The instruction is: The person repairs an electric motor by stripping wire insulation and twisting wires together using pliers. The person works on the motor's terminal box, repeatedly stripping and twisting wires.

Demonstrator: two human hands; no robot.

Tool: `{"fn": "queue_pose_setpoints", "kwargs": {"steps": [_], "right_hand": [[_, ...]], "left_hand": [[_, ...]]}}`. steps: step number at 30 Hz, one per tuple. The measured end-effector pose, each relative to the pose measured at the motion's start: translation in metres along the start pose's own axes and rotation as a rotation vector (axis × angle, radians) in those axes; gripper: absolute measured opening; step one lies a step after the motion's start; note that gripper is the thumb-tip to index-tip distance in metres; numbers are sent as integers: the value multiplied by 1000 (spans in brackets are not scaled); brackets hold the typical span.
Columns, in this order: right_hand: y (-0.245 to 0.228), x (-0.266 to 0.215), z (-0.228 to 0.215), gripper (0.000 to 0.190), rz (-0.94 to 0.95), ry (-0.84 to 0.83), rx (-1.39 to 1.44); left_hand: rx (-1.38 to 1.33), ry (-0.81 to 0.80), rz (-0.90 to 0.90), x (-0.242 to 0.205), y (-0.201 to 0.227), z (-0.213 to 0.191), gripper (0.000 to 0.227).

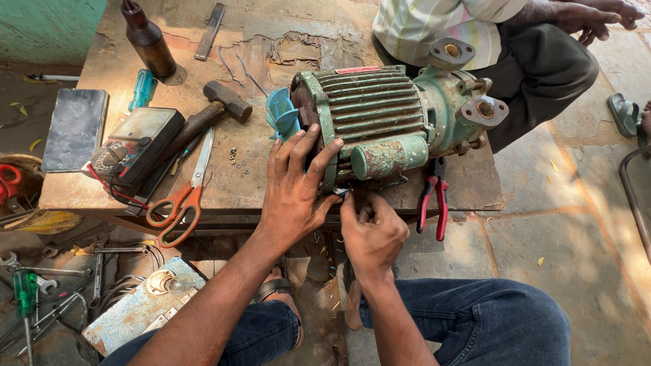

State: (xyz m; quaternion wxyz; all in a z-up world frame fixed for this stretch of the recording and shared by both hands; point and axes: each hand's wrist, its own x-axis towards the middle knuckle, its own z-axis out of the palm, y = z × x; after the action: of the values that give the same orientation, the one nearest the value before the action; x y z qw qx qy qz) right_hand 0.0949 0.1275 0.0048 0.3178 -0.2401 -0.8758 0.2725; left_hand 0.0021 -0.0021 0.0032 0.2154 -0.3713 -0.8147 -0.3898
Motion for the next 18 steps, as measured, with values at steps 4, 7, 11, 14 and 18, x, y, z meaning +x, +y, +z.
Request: {"fn": "queue_pose_setpoints", "kwargs": {"steps": [4,7,11,14,18], "right_hand": [[2,0,4,21,-114,60,-6],[5,5,7,22,195,13,217],[5,6,3,33,455,-101,447],[2,2,-2,24,254,-90,66],[7,1,4,23,-64,16,37]], "left_hand": [[3,19,7,-1,0,0,98],[0,10,3,-2,1,1,99],[-6,4,-7,-2,1,1,100],[-13,11,-4,-1,1,1,99],[-13,27,1,-1,1,2,97]]}}
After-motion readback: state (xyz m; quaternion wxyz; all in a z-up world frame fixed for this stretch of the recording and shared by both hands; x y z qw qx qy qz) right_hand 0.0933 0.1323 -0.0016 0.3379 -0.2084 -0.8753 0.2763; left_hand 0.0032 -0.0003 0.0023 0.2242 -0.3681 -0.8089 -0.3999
